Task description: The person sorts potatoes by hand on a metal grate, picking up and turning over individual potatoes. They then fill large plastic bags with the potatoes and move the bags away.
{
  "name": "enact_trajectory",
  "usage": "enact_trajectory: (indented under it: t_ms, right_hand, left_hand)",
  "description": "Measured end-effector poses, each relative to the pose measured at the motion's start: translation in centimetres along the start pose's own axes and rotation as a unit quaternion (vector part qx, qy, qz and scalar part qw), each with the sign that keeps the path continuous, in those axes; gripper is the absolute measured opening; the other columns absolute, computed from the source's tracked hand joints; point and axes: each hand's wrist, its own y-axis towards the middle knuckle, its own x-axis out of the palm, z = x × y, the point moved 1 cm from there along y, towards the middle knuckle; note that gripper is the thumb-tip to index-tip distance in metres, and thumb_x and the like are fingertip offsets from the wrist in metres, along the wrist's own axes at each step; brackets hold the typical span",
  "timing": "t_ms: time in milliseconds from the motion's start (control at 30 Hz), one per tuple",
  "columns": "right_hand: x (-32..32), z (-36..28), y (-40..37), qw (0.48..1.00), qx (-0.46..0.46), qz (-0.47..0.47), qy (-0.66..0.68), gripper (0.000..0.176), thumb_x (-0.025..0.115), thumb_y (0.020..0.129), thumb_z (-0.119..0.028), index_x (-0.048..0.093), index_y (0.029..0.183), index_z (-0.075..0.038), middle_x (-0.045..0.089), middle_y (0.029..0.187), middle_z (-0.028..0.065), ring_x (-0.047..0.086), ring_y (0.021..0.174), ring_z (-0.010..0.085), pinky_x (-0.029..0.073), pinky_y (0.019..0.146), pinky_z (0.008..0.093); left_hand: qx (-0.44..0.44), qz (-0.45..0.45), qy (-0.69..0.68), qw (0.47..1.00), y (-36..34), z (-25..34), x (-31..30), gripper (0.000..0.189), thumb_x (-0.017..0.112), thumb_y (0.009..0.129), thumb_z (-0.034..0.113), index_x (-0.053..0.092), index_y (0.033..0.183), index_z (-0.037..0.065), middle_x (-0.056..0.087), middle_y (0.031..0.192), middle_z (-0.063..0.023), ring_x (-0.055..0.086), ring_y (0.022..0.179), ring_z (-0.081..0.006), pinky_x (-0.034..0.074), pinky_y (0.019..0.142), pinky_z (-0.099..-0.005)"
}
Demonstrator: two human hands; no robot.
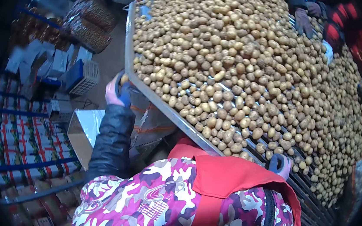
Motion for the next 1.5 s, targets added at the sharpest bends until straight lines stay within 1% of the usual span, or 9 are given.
enact_trajectory:
  t_ms: [167,233,433,533,700,1167,1233,1367,1500]
  right_hand:
    - [0.9,0.8,-0.2,0.999,-0.027,0.020,-0.026,0.020,0.068,0.090,-0.021,0.068,0.101,-0.004,0.061,0.102,0.0182,0.059,0.098,0.0380,0.048,0.088,0.0446]
    - [0.6,1.6,-0.1,0.998,-0.043,0.006,-0.037,0.021,0.069,0.089,-0.022,0.068,0.103,-0.006,0.061,0.103,0.0191,0.059,0.100,0.0383,0.048,0.088,0.0452]
    - [-2.0,-0.1,-1.2,0.997,-0.051,-0.044,-0.041,0.058,0.078,0.080,-0.026,0.056,0.131,-0.006,0.056,0.125,0.0223,0.057,0.116,0.0400,0.048,0.096,0.0454]
    - [-5.0,1.3,-1.2,0.973,-0.141,0.015,-0.180,0.079,0.081,0.073,-0.034,0.050,0.139,-0.005,0.051,0.134,0.0224,0.049,0.126,0.0420,0.041,0.105,0.0514]
    - [-8.9,6.9,-1.1,0.947,-0.020,0.028,-0.320,0.112,0.088,0.062,-0.047,0.032,0.153,-0.012,0.037,0.149,0.0225,0.038,0.135,0.0426,0.031,0.112,0.0531]
    - [1.5,-1.7,11.4,0.994,-0.079,0.047,-0.053,0.123,0.093,0.051,-0.041,0.032,0.151,-0.004,0.046,0.143,0.0249,0.046,0.132,0.0422,0.040,0.111,0.0478]
    - [2.9,-4.4,13.0,0.981,-0.161,0.068,-0.090,0.123,0.094,0.050,-0.038,0.032,0.151,-0.004,0.046,0.143,0.0239,0.046,0.132,0.0417,0.040,0.111,0.0475]
    - [7.2,-8.3,16.6,0.978,-0.177,0.087,-0.063,0.128,0.095,0.049,-0.034,0.028,0.155,-0.012,0.030,0.155,0.0253,0.038,0.140,0.0433,0.039,0.114,0.0478]
    - [8.6,-13.0,18.6,0.976,-0.192,0.085,-0.050,0.130,0.092,0.053,-0.056,0.026,0.156,-0.011,0.031,0.152,0.0303,0.039,0.139,0.0454,0.042,0.110,0.0488]
  left_hand:
    - [-0.134,-0.034,0.112,0.984,-9.0,-6.1,-3.1,0.048,0.075,0.083,0.022,0.065,0.128,0.012,0.069,0.115,-0.0166,0.064,0.107,-0.0358,0.049,0.097,-0.0449]
    - [-0.286,-0.176,0.272,0.902,-10.0,-7.6,-1.4,0.062,0.075,0.082,0.031,0.057,0.139,0.016,0.062,0.128,-0.0198,0.059,0.116,-0.0379,0.045,0.104,-0.0467]
    - [-0.037,-0.085,0.122,0.988,-5.3,-0.2,6.1,0.064,0.071,0.086,0.044,0.054,0.141,0.017,0.055,0.136,-0.0224,0.051,0.126,-0.0407,0.040,0.109,-0.0489]
    - [-0.010,-0.069,0.105,0.992,-1.5,2.6,9.3,0.059,0.070,0.089,0.041,0.055,0.140,0.016,0.055,0.138,-0.0207,0.050,0.128,-0.0401,0.039,0.110,-0.0480]
    - [-0.027,-0.153,0.226,0.962,-0.1,1.5,13.0,0.061,0.069,0.087,0.047,0.056,0.140,0.021,0.054,0.142,-0.0125,0.040,0.139,-0.0340,0.029,0.117,-0.0490]
    - [-0.041,-0.227,0.199,0.952,0.7,5.4,11.2,0.054,0.069,0.089,0.041,0.061,0.135,0.015,0.052,0.145,-0.0110,0.032,0.144,-0.0374,0.026,0.120,-0.0481]
    - [-0.053,-0.233,0.191,0.952,0.7,5.8,11.0,0.053,0.068,0.089,0.041,0.061,0.134,0.015,0.051,0.146,-0.0111,0.032,0.145,-0.0375,0.026,0.119,-0.0492]
    - [-0.043,-0.229,0.183,0.955,0.7,5.8,10.8,0.054,0.068,0.088,0.043,0.062,0.133,0.014,0.052,0.145,-0.0119,0.031,0.144,-0.0400,0.026,0.118,-0.0519]
    - [-0.058,-0.226,0.190,0.954,0.8,6.2,10.8,0.056,0.069,0.086,0.046,0.062,0.133,0.015,0.052,0.144,-0.0104,0.032,0.144,-0.0391,0.026,0.119,-0.0524]
